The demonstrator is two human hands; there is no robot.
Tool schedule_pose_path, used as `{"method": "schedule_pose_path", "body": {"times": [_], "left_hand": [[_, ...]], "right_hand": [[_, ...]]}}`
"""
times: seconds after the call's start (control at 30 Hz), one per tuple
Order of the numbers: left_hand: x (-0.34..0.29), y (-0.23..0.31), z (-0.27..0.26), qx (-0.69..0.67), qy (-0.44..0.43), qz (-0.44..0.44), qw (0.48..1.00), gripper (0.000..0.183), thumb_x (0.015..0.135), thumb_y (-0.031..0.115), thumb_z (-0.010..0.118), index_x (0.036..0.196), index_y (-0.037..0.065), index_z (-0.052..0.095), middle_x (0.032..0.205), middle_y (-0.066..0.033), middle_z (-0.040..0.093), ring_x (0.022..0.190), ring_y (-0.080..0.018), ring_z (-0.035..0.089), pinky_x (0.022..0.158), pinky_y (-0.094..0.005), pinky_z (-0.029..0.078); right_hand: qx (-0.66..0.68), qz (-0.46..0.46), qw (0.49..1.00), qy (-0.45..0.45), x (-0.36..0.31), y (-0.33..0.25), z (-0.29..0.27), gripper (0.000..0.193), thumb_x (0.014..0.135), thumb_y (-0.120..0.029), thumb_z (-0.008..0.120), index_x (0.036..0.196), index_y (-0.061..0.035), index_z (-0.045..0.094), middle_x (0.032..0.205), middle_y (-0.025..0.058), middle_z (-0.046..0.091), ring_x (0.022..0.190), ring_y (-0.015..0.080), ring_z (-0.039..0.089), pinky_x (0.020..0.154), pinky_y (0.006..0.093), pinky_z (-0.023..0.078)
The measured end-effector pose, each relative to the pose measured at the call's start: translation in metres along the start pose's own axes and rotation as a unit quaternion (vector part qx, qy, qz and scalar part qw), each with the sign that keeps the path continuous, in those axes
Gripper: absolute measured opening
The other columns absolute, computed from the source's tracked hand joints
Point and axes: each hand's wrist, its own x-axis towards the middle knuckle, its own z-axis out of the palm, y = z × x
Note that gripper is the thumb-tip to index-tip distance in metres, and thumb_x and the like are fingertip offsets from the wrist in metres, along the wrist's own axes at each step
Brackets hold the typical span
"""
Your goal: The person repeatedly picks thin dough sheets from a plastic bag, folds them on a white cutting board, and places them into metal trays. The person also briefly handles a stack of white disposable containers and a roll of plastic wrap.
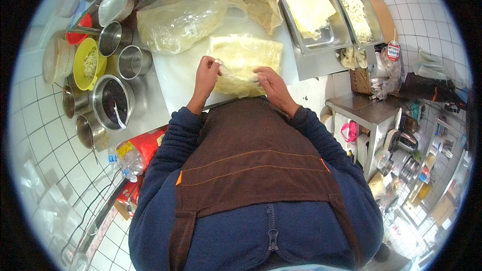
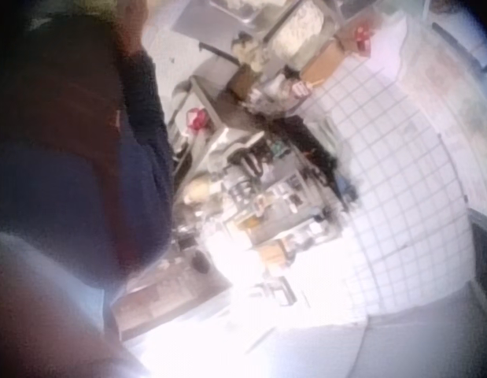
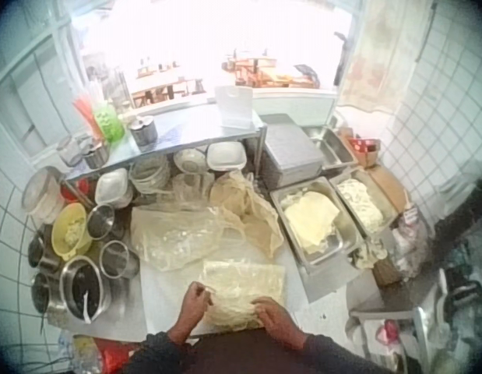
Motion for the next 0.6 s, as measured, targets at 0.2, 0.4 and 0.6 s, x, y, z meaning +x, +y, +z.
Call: {"method": "schedule_pose_path", "body": {"times": [0.2, 0.4, 0.6], "left_hand": [[0.003, 0.021, 0.012, -0.174, -0.124, -0.137, 0.967, 0.034, 0.107, 0.037, 0.043, 0.101, 0.006, 0.055, 0.079, -0.0046, 0.063, 0.061, -0.0144, 0.060, 0.052, -0.0256, 0.046], [0.005, -0.017, 0.003, -0.214, -0.036, -0.233, 0.948, 0.034, 0.107, 0.037, 0.044, 0.093, 0.007, 0.055, 0.070, -0.0001, 0.052, 0.055, -0.0125, 0.049, 0.052, -0.0284, 0.045], [0.005, -0.031, 0.005, -0.245, -0.008, -0.147, 0.958, 0.036, 0.107, 0.034, 0.043, 0.090, 0.004, 0.055, 0.066, -0.0022, 0.052, 0.053, -0.0144, 0.051, 0.049, -0.0311, 0.046]], "right_hand": [[0.161, 0.176, 0.964, -0.118, 0.028, 0.009, 0.018, 0.043, 0.108, -0.033, 0.039, 0.098, -0.0012, 0.066, 0.085, 0.0073, 0.067, 0.071, 0.0144, 0.061, 0.070, 0.0295, 0.052], [-0.015, 0.182, 0.974, -0.138, 0.002, 0.027, 0.004, 0.046, 0.106, -0.034, 0.039, 0.089, 0.0001, 0.066, 0.083, 0.0118, 0.069, 0.075, 0.0237, 0.063, 0.076, 0.0369, 0.051], [-0.042, 0.164, 0.978, -0.124, -0.007, 0.036, 0.003, 0.049, 0.106, -0.036, 0.038, 0.088, -0.0001, 0.065, 0.082, 0.0135, 0.069, 0.081, 0.0296, 0.065, 0.080, 0.0397, 0.049]]}}
